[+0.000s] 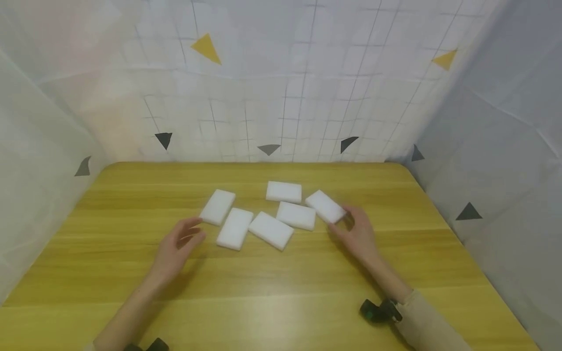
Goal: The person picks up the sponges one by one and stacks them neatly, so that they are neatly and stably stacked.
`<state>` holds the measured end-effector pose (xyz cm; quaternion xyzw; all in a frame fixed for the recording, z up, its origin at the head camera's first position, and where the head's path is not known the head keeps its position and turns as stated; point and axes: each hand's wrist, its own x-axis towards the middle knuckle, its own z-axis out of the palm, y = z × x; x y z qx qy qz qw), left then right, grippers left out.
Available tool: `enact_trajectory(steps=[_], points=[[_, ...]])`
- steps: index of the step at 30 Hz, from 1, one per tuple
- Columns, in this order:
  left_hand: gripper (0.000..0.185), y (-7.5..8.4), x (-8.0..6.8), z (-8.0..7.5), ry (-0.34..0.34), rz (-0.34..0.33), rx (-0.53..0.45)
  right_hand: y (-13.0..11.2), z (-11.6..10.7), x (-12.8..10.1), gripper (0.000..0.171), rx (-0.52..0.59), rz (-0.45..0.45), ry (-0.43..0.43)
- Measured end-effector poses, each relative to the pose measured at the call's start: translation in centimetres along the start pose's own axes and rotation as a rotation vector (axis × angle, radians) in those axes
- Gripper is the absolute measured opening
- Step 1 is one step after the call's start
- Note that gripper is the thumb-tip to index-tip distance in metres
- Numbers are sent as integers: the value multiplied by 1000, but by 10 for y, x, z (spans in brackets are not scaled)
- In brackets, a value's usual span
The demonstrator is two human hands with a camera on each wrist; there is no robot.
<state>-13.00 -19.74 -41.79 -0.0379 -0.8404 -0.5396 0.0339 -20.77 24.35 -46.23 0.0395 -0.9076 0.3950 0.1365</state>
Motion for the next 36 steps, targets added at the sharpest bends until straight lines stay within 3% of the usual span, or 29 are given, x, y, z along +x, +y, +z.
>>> enact_trajectory(steps=[13,19,26,31,36], points=[[45,-5,-1,0,-1,30,16,6,-1,0,62,6,-24,19],[44,-9,-2,0,-7,36,8,2,-2,-2,61,50,10,21],[41,-17,-2,5,5,145,70,0,-1,-2,60,144,35,93],[40,-19,-2,11,35,204,111,-2,0,-1,58,196,-30,201],[35,-19,-4,16,42,274,121,-5,-1,-1,59,250,-93,248]])
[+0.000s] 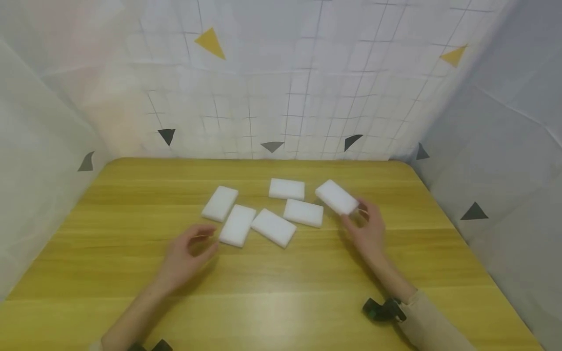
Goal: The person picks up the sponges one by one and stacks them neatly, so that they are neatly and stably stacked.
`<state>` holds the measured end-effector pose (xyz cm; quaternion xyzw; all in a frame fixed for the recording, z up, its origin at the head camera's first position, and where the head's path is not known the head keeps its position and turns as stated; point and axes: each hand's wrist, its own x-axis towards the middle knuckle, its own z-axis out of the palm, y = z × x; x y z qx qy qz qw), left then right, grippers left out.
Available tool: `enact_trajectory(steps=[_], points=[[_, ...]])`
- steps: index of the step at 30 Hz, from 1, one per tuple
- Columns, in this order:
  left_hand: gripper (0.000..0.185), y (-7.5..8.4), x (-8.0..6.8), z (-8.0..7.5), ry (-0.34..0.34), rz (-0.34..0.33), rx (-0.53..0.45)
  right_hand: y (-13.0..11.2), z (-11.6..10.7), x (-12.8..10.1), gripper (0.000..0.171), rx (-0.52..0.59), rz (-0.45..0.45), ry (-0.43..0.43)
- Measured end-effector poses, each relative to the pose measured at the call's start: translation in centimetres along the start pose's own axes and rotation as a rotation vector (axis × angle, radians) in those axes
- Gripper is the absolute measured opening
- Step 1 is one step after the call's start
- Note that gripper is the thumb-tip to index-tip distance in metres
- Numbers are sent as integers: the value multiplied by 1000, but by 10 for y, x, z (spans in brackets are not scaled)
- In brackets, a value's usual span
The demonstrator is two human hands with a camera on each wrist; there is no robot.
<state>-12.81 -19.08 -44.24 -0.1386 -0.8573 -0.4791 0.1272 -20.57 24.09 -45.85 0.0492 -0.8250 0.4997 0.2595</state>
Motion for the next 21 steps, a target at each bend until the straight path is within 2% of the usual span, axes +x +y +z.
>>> enact_trajectory(steps=[6,12,21], points=[[34,1,-2,7,-10,55,-38,-27,-4,-4,59,43,-101,-62],[34,1,-2,12,-30,62,-82,-50,-5,-13,56,56,-55,-158],[39,5,-5,18,-71,51,-150,-27,12,-22,60,167,-230,-230]])
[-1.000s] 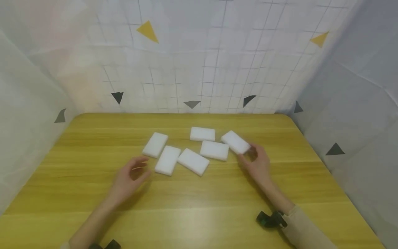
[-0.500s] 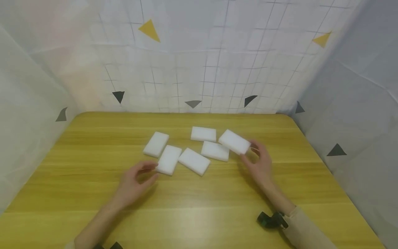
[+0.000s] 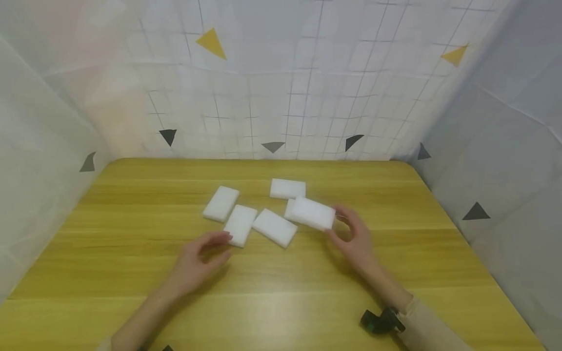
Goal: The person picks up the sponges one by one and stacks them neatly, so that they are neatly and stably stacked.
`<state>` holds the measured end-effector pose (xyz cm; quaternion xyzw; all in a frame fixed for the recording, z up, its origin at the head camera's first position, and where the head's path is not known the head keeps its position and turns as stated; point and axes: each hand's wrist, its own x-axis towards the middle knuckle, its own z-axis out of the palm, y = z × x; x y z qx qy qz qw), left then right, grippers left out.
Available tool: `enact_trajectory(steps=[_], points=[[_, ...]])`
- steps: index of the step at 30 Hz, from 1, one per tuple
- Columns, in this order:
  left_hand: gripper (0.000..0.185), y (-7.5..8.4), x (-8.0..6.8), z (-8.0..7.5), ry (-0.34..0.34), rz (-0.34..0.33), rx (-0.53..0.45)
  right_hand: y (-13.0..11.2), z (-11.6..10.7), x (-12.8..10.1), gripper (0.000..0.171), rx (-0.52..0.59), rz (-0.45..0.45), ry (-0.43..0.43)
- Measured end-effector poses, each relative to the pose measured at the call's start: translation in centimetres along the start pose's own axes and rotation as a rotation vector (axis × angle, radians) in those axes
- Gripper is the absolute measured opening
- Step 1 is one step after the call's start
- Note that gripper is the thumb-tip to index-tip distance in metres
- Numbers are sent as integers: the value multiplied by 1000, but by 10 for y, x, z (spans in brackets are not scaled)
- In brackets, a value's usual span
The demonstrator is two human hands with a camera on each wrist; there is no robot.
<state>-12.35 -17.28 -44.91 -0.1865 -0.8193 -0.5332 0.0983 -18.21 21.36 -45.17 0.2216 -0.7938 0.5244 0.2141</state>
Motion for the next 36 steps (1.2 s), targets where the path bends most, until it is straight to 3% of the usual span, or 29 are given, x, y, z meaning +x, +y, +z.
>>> enact_trajectory(steps=[11,21,31,36], points=[[38,-3,3,16,-58,42,-117,0,4,-4,61,65,-40,-64],[40,-3,8,33,-103,14,-115,-49,12,-4,56,10,-80,-137],[47,1,21,52,-148,-41,-61,-13,14,-10,62,21,-109,-168],[47,4,30,65,-144,-12,-65,-12,14,-12,61,12,-114,-198]])
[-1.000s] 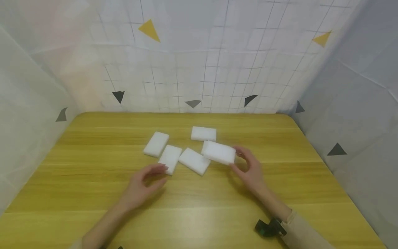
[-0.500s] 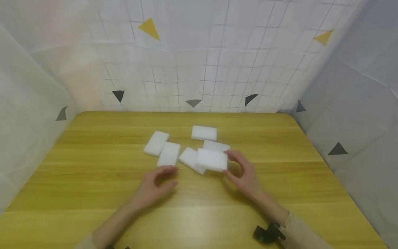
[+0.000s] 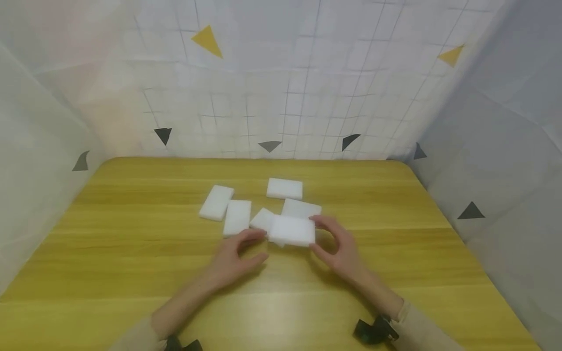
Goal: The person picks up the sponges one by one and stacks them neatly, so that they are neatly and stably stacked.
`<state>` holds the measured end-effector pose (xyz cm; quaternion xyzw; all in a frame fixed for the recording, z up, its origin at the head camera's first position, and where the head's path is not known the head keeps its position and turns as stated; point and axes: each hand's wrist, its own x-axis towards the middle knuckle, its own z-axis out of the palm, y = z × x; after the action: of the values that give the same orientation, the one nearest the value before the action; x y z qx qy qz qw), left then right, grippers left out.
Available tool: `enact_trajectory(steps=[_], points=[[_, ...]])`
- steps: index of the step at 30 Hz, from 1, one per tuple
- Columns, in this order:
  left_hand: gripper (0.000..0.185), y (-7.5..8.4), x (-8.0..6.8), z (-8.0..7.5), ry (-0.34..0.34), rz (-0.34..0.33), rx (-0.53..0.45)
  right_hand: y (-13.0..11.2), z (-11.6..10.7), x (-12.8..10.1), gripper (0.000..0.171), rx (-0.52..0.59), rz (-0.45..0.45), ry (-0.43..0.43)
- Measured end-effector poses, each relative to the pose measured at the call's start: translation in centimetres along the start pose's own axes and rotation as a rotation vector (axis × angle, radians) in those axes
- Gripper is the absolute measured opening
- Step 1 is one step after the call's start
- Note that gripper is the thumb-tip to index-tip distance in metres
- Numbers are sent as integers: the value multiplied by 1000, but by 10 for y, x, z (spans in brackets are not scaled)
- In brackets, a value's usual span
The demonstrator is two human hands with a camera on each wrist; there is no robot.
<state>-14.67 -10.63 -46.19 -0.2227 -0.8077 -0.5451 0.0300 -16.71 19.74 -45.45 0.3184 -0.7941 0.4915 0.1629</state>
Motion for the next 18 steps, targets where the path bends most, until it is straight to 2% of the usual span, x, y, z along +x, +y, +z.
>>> enact_trajectory(steps=[5,12,18], points=[[50,3,1,1,19,4,-25,0,2,-1,61,-11,-19,-19],[55,6,1,1,19,-23,-67,-10,3,3,64,9,-147,-35],[58,5,0,1,12,-8,-62,-26,2,8,62,32,-223,-45]])
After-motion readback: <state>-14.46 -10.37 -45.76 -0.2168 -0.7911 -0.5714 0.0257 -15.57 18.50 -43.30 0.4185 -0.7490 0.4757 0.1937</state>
